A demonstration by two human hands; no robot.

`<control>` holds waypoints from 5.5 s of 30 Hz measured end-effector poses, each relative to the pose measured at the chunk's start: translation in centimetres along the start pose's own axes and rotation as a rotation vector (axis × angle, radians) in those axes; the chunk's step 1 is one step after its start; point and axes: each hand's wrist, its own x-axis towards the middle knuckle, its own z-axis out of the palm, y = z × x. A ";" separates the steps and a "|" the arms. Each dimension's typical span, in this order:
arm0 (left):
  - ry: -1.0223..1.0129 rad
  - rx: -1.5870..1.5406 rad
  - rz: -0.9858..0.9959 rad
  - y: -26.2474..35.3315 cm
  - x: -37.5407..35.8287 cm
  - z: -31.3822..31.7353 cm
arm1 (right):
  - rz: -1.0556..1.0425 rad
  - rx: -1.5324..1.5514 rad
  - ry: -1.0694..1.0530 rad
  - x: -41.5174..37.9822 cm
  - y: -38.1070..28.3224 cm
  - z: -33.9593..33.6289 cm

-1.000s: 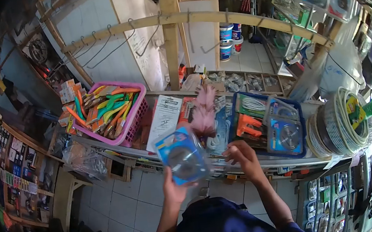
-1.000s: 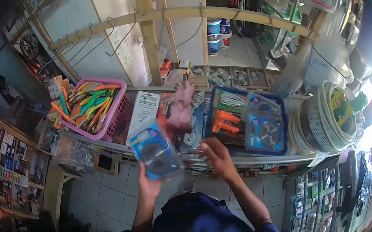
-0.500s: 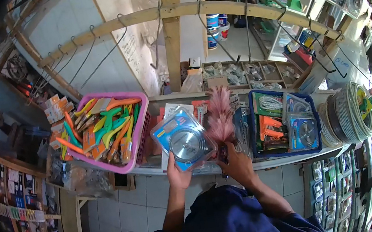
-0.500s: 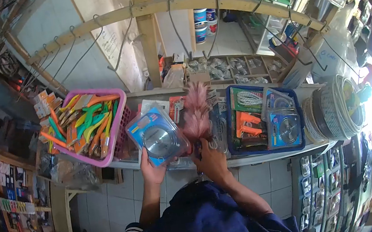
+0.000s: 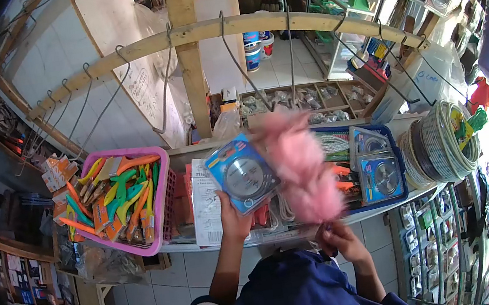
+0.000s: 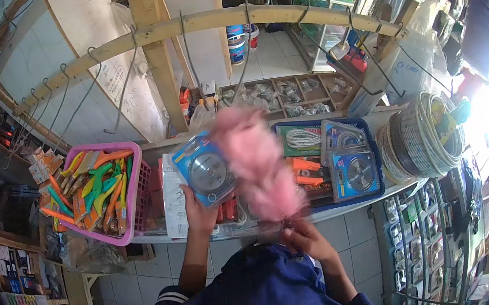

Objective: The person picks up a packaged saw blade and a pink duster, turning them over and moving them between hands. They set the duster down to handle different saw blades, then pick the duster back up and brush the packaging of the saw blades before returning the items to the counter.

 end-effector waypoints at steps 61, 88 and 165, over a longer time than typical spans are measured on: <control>0.289 0.108 0.251 3.8 -9.2 -2.7 | -0.339 -0.499 0.335 5.3 6.7 11.4; 0.161 -0.089 0.230 2.7 -8.3 -0.2 | -0.317 -0.697 0.468 0.5 7.1 8.8; 0.448 0.418 0.466 -12.1 -19.3 10.4 | 0.494 -0.817 -0.292 -3.7 33.3 -2.6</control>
